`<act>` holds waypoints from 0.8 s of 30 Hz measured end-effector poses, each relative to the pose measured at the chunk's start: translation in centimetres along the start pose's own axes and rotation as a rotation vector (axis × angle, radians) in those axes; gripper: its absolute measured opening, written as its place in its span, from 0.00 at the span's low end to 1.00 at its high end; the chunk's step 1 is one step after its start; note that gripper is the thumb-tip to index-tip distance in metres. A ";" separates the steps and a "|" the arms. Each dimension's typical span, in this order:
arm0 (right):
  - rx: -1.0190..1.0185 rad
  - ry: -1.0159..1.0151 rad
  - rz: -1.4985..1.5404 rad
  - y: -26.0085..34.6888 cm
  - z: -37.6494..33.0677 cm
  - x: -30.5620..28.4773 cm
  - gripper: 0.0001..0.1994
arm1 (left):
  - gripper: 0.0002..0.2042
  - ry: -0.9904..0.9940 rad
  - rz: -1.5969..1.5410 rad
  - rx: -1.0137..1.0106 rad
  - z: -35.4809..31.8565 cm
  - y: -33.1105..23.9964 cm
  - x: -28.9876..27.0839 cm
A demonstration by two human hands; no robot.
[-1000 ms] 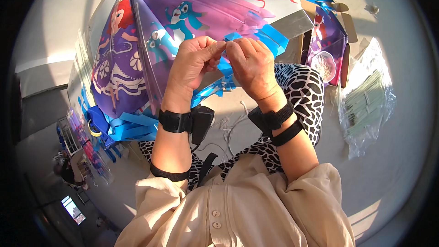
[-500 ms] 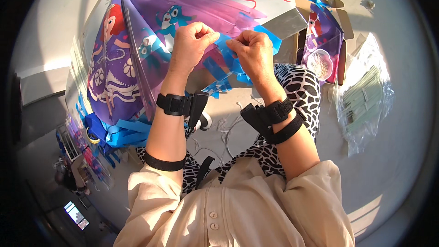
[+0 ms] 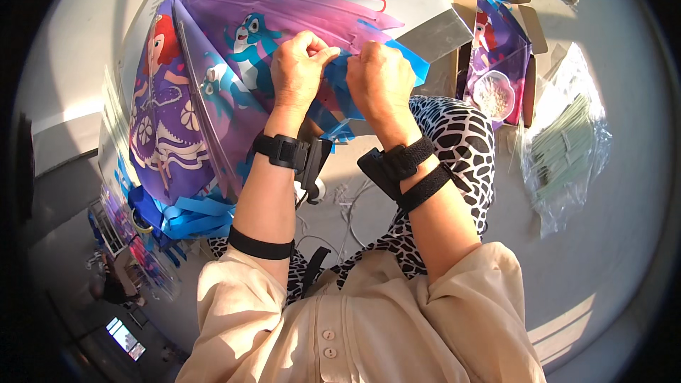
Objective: Assemble umbrella fabric onto frame ribs using tape or fasteners.
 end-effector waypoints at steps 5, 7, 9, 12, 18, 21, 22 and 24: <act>-0.024 0.009 -0.081 0.3 0.2 0.0 0.09 | 0.13 -0.091 0.061 0.030 -0.1 0.2 0.0; -0.038 0.007 -0.086 0.1 0.2 -0.1 0.09 | 0.13 -0.091 0.040 -0.009 -0.1 0.0 0.2; -0.032 0.016 -0.078 0.2 0.3 0.0 0.09 | 0.14 -0.097 0.024 -0.048 0.2 0.5 0.2; -0.050 0.005 -0.066 0.3 0.3 0.3 0.08 | 0.18 -0.154 0.083 0.013 1.5 2.1 -0.7; -0.067 -0.024 -0.071 -0.1 0.2 0.3 0.07 | 0.19 -0.112 0.147 0.032 1.0 0.3 -0.8; -0.064 0.022 -0.059 0.5 0.1 -0.2 0.07 | 0.16 -0.139 0.146 -0.043 1.2 1.4 -1.4; -0.082 0.041 -0.005 0.2 0.0 -0.2 0.08 | 0.14 -0.198 0.071 -0.020 0.8 1.7 -1.9; -0.098 0.088 -0.022 0.3 -0.7 -1.0 0.10 | 0.10 -0.292 0.003 0.035 -0.6 2.4 -3.5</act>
Point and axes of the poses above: each hand's wrist, its own z-axis towards the middle knuckle, its own x-axis out of the palm, y = z × x, the point moved 3 cm from there along z, towards the middle knuckle, and after that the axes turned 3 degrees about -x, right-handed, at the moved point
